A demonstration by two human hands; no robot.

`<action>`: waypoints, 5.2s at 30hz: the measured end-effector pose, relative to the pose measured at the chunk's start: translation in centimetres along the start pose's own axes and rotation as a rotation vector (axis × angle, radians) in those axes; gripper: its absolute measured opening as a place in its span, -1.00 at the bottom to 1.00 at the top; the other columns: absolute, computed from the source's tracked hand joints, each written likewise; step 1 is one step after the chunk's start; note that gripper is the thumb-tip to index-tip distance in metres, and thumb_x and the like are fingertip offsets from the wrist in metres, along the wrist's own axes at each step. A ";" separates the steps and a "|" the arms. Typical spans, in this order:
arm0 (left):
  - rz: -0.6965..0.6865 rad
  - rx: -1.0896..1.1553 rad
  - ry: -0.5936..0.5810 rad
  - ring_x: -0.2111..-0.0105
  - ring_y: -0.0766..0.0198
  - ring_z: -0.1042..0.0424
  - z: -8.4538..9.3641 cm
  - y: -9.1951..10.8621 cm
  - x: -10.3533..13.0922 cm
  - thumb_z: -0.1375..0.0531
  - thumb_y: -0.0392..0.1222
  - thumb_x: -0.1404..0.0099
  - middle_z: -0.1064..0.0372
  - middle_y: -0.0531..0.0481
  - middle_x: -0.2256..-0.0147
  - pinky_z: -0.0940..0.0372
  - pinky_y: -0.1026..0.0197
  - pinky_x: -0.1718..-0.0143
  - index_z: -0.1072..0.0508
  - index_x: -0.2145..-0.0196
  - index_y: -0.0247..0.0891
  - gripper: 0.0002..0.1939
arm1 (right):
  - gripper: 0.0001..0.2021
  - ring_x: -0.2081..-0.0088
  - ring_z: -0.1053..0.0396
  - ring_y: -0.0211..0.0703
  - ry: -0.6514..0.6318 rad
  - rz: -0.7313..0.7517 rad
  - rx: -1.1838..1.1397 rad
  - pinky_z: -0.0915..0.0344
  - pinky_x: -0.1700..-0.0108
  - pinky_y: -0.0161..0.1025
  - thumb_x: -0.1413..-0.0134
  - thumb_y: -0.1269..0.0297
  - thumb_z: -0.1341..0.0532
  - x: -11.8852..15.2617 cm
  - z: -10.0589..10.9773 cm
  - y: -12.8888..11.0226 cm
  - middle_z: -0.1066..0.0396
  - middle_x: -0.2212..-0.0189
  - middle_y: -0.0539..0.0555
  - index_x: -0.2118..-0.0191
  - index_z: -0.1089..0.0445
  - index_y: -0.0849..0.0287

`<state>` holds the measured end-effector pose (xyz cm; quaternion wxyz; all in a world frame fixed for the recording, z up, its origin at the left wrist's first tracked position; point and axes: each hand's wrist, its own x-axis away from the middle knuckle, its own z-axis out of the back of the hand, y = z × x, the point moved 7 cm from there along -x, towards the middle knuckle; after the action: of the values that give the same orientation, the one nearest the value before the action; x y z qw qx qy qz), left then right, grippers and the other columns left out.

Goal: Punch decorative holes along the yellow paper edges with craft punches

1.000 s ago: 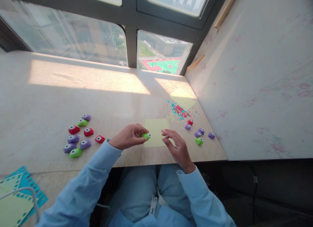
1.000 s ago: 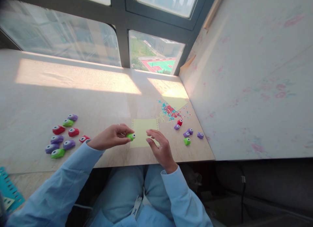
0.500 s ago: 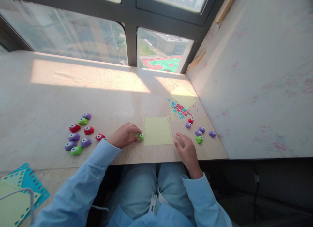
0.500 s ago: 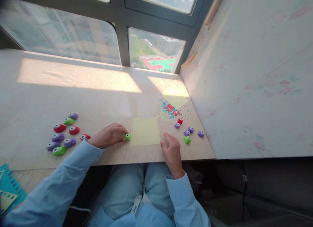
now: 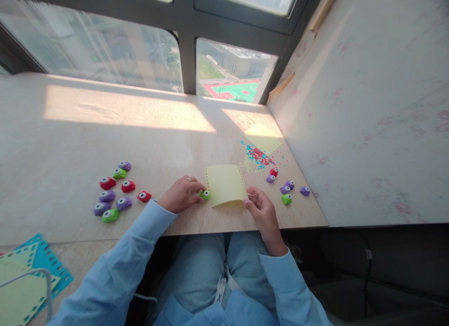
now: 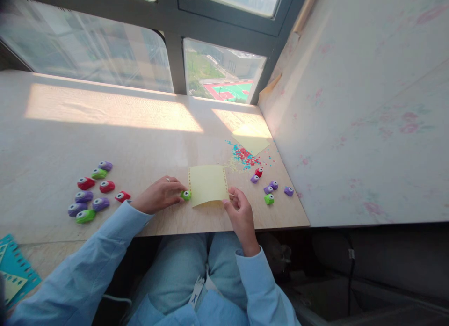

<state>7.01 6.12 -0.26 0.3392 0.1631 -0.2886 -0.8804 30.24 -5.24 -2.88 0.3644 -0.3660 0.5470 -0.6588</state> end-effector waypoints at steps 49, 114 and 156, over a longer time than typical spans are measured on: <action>-0.090 0.057 0.105 0.31 0.21 -0.45 -0.4 -0.8 -0.2 -0.27 -0.33 -0.17 -0.52 -0.07 0.32 -0.35 0.19 0.22 -0.61 0.14 -0.16 -0.71 | -0.62 0.23 -0.54 0.04 -0.003 -0.038 0.023 -0.44 0.11 -0.05 0.11 0.02 -0.36 -3.1 0.3 1.2 -0.60 0.29 0.16 0.25 -0.51 0.22; 0.224 0.348 0.099 0.38 0.28 -0.43 -1.7 -1.4 1.5 -0.25 -0.12 -0.25 -0.50 -0.07 0.28 -0.32 0.25 0.35 -0.61 0.21 -0.20 -0.80 | -0.72 -0.22 -0.24 0.06 -0.363 0.714 0.782 -0.20 -0.22 0.12 -0.27 0.28 -0.14 -0.6 -4.6 -2.3 -0.36 -0.15 0.20 -0.06 -0.43 0.07; 0.667 0.261 0.080 0.63 0.43 0.09 -2.4 -2.0 0.8 -0.18 0.35 -0.09 0.15 0.17 0.67 0.19 0.29 0.61 -0.02 0.70 -0.21 -0.36 | -0.83 0.06 -0.45 -0.09 -0.165 0.438 0.207 -0.38 -0.03 -0.07 -0.28 0.27 -0.15 -2.0 -1.1 -2.0 -0.51 0.15 0.11 0.12 -0.48 0.07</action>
<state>6.62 5.78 -3.44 0.5951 0.1363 -0.4225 -0.6699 30.10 -2.70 -1.20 0.5773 -0.2519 0.5116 -0.5844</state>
